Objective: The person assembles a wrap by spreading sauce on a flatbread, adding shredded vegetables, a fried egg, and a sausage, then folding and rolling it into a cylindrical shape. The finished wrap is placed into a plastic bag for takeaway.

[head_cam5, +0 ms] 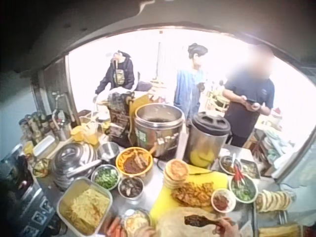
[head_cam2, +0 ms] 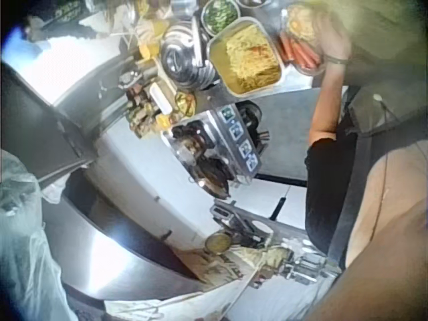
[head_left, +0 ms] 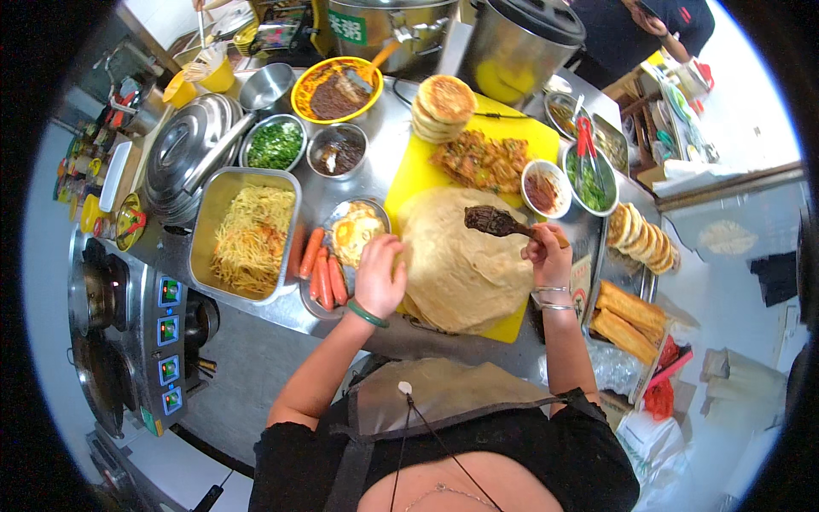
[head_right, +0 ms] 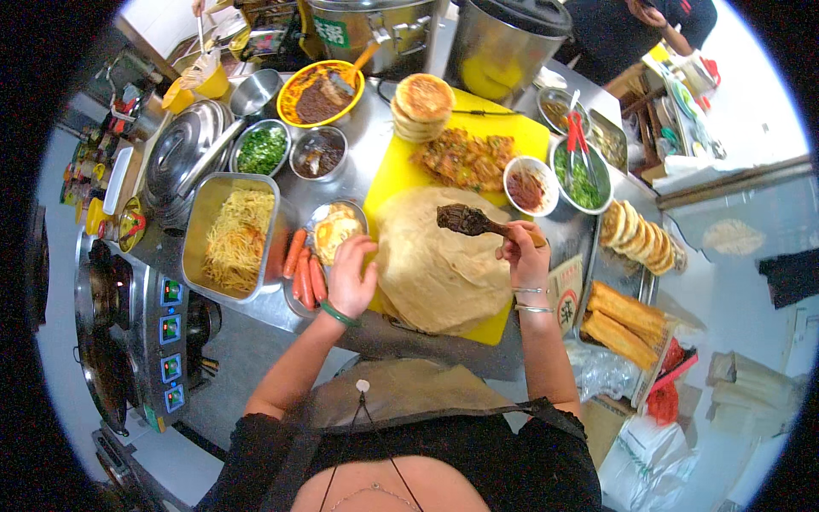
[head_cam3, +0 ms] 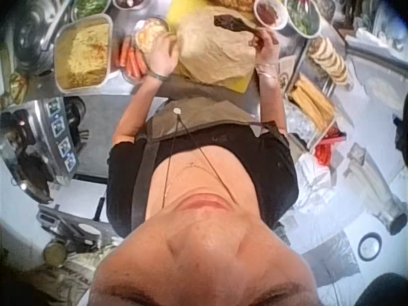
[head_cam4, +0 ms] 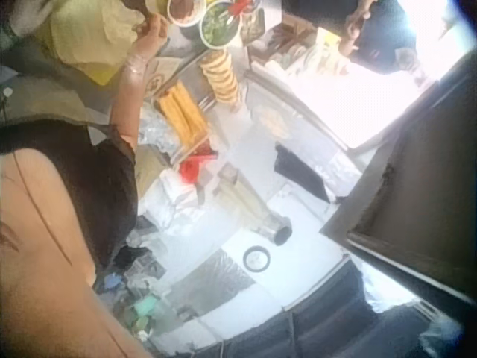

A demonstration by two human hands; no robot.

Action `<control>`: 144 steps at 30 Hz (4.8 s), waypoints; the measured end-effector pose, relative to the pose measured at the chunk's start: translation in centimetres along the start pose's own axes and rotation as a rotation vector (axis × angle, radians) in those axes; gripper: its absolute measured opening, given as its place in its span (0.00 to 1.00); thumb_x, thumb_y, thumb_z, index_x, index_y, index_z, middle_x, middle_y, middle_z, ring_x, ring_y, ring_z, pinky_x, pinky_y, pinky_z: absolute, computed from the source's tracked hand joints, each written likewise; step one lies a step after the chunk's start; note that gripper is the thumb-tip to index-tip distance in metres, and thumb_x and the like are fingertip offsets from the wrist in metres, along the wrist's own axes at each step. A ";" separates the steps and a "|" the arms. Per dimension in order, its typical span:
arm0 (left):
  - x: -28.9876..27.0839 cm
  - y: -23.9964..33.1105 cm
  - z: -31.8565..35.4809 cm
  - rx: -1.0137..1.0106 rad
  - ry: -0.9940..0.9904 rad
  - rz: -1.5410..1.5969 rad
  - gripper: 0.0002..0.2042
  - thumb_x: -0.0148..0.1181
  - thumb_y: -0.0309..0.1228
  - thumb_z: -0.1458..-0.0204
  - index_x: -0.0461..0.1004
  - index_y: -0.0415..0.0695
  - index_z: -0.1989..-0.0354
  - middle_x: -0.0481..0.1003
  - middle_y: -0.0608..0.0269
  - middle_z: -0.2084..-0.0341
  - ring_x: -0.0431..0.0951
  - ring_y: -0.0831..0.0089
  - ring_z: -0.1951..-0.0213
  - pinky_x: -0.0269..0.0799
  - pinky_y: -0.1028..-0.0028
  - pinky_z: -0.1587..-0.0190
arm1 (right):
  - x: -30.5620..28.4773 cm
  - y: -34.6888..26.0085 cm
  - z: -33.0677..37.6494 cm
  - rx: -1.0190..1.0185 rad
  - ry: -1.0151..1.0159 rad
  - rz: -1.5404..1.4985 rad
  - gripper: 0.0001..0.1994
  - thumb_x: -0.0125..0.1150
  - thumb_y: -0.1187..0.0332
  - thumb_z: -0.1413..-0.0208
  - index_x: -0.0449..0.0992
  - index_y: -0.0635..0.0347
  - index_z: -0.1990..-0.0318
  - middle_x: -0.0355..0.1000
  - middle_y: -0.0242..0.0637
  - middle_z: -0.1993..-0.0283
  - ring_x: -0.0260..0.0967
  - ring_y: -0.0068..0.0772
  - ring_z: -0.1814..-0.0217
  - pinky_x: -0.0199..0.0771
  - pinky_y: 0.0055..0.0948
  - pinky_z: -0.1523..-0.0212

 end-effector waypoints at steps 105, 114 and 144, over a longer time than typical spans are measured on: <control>-0.7 -15.2 -7.8 -0.474 0.475 0.496 0.08 0.60 0.27 0.48 0.68 0.37 0.71 0.68 0.38 0.49 0.69 0.48 0.46 0.63 0.62 0.46 | 29.3 11.8 -15.1 0.158 -0.579 0.611 0.06 0.62 0.70 0.45 0.75 0.63 0.68 0.71 0.33 0.80 0.66 0.21 0.82 0.66 0.22 0.81; 0.0 -15.4 -7.4 -0.477 0.413 0.517 0.07 0.60 0.27 0.48 0.69 0.38 0.71 0.69 0.37 0.49 0.67 0.48 0.43 0.61 0.62 0.42 | 22.4 15.4 -14.9 0.472 -0.191 -0.016 0.09 0.55 0.65 0.41 0.73 0.62 0.66 0.71 0.37 0.76 0.66 0.30 0.79 0.72 0.31 0.74; 2.7 3.1 7.3 0.295 -0.389 -0.027 0.17 0.62 0.22 0.64 0.71 0.39 0.61 0.70 0.50 0.56 0.69 0.50 0.48 0.67 0.57 0.46 | 11.6 2.6 0.8 -0.239 -0.476 0.896 0.07 0.61 0.66 0.48 0.75 0.60 0.69 0.75 0.45 0.71 0.74 0.44 0.71 0.72 0.35 0.70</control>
Point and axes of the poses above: each hand's wrist, its own z-axis away from the middle knuckle, its own x-axis out of the palm, y = z × x, the point moved 4 cm from there along -z, towards the middle knuckle
